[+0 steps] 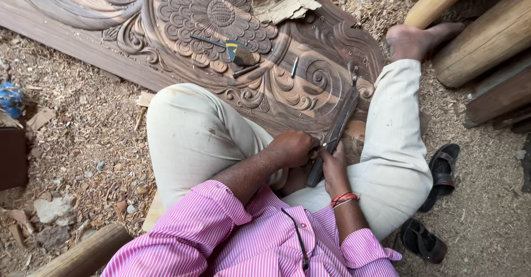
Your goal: The person carves a decorative floral pattern into a large wooden panel using a chisel and mallet. They repeatedly position the chisel and strike it with the mallet to shape the wood, occasionally brushing away wood shavings.
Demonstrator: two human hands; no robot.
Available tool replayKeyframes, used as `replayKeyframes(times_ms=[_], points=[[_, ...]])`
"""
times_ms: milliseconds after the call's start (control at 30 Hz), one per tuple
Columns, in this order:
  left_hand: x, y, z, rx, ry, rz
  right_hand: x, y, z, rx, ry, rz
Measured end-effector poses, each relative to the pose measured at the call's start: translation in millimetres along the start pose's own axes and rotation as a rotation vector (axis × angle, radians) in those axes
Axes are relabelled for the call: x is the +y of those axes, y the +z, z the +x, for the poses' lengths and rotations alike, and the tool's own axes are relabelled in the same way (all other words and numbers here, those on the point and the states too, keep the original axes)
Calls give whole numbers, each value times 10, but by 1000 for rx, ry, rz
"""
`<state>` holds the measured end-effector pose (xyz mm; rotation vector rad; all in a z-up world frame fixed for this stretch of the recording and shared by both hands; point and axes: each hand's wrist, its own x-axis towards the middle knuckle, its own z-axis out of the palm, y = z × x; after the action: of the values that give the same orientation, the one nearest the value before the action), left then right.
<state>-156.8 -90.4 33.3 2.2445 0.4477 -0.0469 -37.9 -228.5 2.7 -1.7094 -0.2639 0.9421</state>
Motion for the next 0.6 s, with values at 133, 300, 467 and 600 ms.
replayKeyframes(times_ms=[133, 300, 467, 600], points=[[-119, 174, 64, 144, -7, -91, 77, -63, 55, -1, -17, 0], [-578, 266, 173, 753, -467, -333, 174, -209, 83, 66, 75, 97], [-881, 178, 315, 1067, -630, -316, -128, -177, -23, 142, -67, -25], [-790, 131, 315, 1051, -626, -294, -584, -106, -244, 21, -272, -24]])
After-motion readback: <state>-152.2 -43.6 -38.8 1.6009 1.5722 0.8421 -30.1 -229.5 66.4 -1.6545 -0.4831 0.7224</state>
